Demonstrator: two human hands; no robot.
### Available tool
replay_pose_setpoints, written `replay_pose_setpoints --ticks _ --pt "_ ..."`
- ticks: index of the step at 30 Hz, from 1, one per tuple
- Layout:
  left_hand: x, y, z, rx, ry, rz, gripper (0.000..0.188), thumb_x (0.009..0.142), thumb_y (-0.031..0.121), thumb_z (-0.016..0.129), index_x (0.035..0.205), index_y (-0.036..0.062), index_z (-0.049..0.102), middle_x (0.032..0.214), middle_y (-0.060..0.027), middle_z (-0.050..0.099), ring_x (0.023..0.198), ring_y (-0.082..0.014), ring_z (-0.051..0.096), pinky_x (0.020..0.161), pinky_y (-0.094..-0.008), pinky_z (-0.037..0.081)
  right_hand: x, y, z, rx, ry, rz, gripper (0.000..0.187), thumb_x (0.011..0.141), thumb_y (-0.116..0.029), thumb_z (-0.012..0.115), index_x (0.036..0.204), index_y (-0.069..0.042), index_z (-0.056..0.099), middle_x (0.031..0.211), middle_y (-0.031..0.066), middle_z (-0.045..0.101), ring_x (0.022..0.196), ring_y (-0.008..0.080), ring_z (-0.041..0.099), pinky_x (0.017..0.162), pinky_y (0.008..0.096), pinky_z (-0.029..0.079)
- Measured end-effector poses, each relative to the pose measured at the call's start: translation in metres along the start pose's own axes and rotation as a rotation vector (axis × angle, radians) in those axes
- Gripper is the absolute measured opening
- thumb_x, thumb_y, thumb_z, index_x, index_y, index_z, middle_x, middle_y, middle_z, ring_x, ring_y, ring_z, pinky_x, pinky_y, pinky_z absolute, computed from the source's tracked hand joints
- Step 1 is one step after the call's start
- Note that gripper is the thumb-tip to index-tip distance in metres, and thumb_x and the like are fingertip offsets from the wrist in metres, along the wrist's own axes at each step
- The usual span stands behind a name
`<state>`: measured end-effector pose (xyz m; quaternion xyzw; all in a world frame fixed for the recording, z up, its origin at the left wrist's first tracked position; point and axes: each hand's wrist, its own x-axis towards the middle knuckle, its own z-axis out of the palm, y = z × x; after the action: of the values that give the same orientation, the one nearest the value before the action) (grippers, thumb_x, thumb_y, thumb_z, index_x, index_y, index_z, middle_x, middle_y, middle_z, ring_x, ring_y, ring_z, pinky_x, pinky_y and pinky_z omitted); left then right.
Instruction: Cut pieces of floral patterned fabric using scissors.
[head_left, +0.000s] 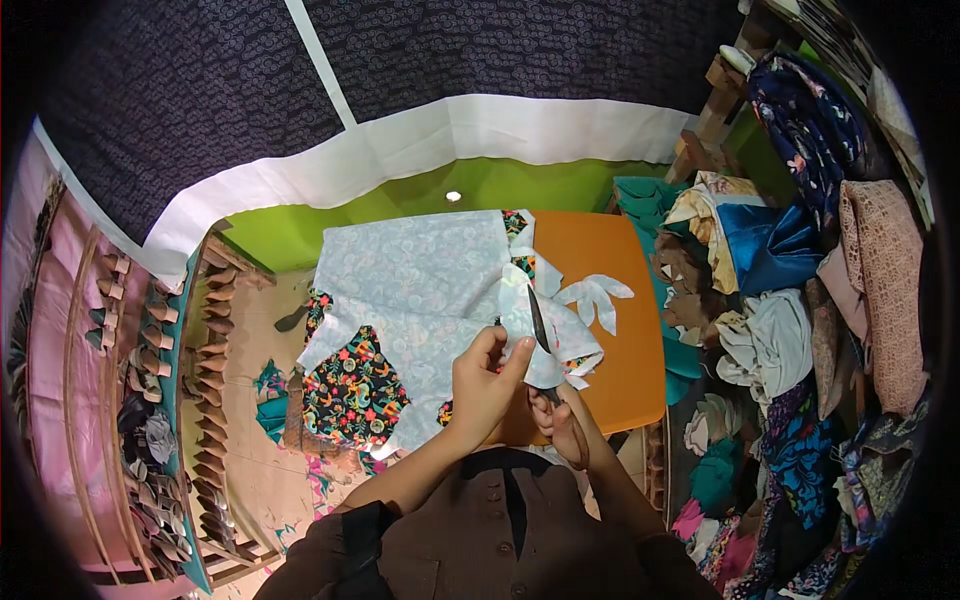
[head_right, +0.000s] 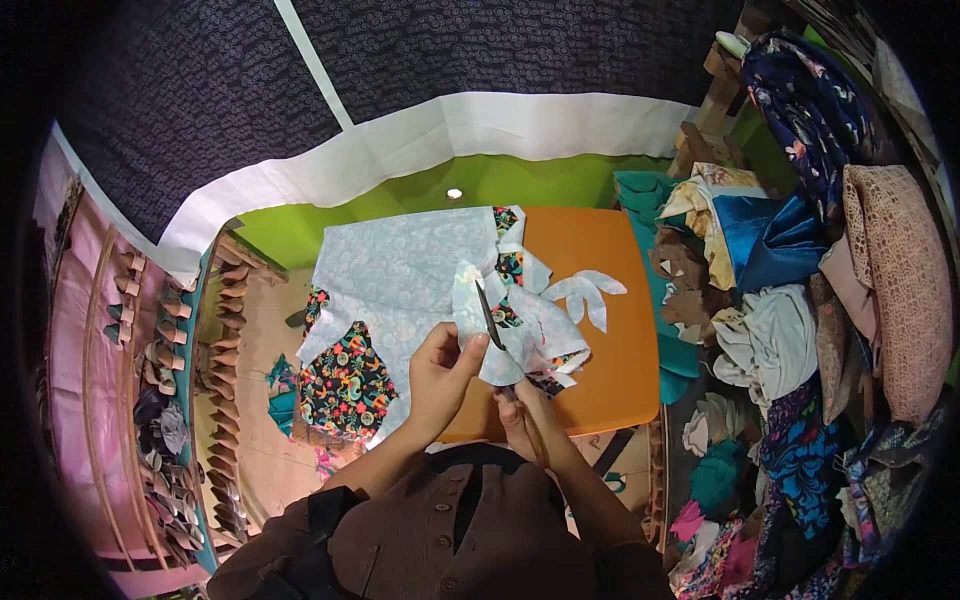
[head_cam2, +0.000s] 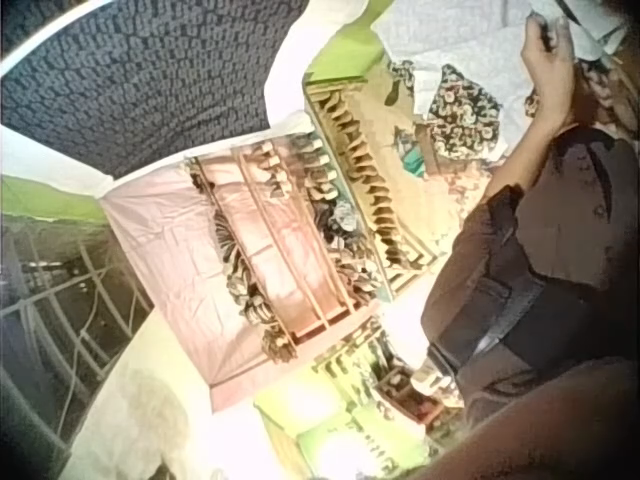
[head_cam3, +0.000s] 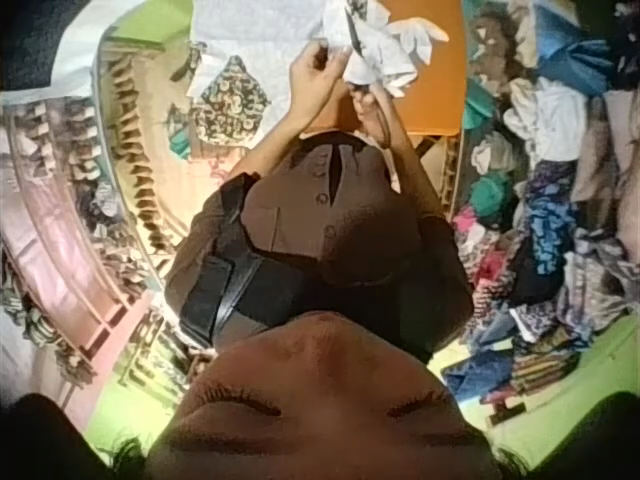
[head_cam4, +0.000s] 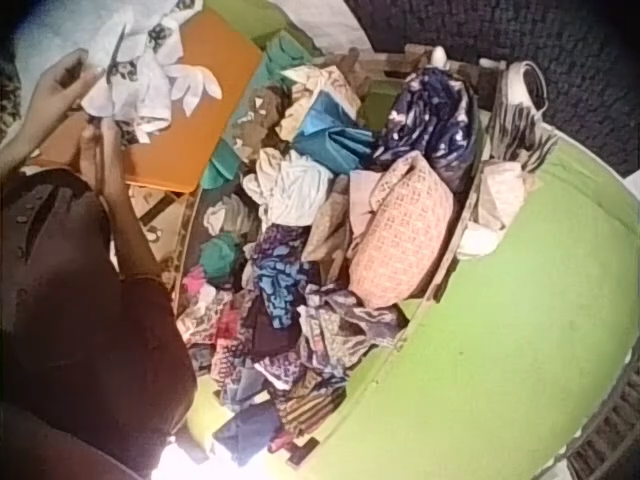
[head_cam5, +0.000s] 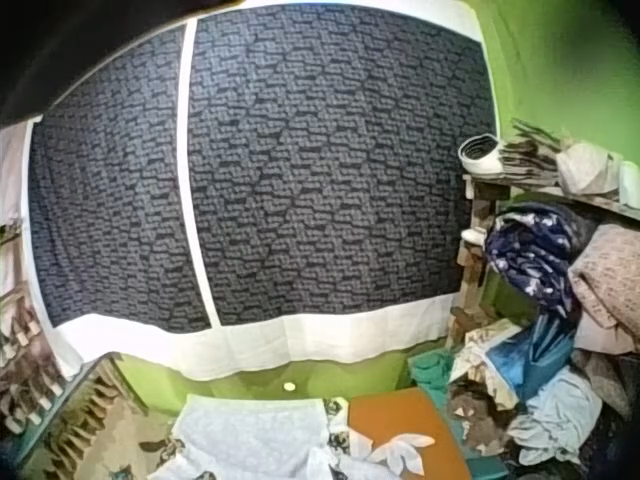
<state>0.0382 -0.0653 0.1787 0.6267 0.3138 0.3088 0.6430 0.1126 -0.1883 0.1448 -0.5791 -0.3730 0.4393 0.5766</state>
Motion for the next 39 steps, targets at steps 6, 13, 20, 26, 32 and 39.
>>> replay_pose_setpoints --ticks 6,13,20,26,32,39 --pt "-0.001 0.010 0.006 -0.118 0.003 -0.004 0.018 0.081 0.015 0.058 0.083 -0.0023 0.054 0.067 -0.0001 0.054 0.057 -0.0022 0.044 0.049 -0.0170 0.036 0.003 0.022 -0.005 0.354 0.001 0.186 0.074 0.062 -0.063 0.060 0.104 -0.006 0.039 0.072 -0.0057 0.038 0.053 0.0023 0.030 0.047 0.0160 0.026" --pt "0.000 0.016 0.003 -0.102 -0.031 -0.041 0.017 0.081 0.014 0.058 0.083 -0.0023 0.054 0.067 0.0002 0.054 0.058 -0.0020 0.044 0.050 -0.0172 0.036 -0.002 -0.005 0.001 0.061 -0.013 -0.018 0.074 0.078 -0.062 0.033 0.111 0.003 0.037 0.078 0.0045 0.040 0.066 0.0121 0.036 0.060 0.0247 0.034" --pt "0.000 0.014 0.004 -0.036 0.008 0.004 0.016 0.080 0.013 0.058 0.081 -0.0024 0.053 0.065 0.0011 0.052 0.056 -0.0014 0.041 0.048 -0.0171 0.034 0.002 -0.023 0.008 0.132 0.024 0.078 0.077 0.065 -0.075 0.036 0.097 -0.005 0.036 0.071 -0.0050 0.029 0.054 0.0029 0.024 0.045 0.0166 0.020" --pt "0.000 0.002 0.006 -0.031 0.013 0.039 0.017 0.079 0.014 0.060 0.077 -0.0016 0.051 0.058 0.0033 0.045 0.053 -0.0013 0.035 0.045 -0.0177 0.029 -0.003 0.002 0.001 0.048 0.017 0.042 0.078 0.070 -0.072 0.029 0.102 -0.001 0.038 0.072 -0.0007 0.036 0.058 0.0063 0.031 0.050 0.0207 0.027" --pt "0.001 0.000 0.005 0.015 0.026 0.049 0.020 0.078 0.014 0.061 0.075 -0.0011 0.049 0.055 0.0036 0.040 0.052 -0.0020 0.032 0.044 -0.0186 0.027 -0.001 -0.007 0.002 -0.005 0.046 0.040 0.081 0.075 -0.070 0.024 0.106 0.003 0.041 0.077 0.0043 0.045 0.064 0.0101 0.039 0.056 0.0240 0.035" --pt "0.003 0.009 0.004 -0.008 0.000 0.118 0.017 0.079 0.014 0.060 0.076 -0.0006 0.052 0.057 0.0024 0.048 0.053 -0.0014 0.039 0.045 -0.0173 0.031 0.003 -0.016 0.006 0.127 0.026 0.065 0.076 0.066 -0.075 0.033 0.096 -0.005 0.037 0.069 -0.0044 0.030 0.052 0.0030 0.023 0.044 0.0173 0.019"
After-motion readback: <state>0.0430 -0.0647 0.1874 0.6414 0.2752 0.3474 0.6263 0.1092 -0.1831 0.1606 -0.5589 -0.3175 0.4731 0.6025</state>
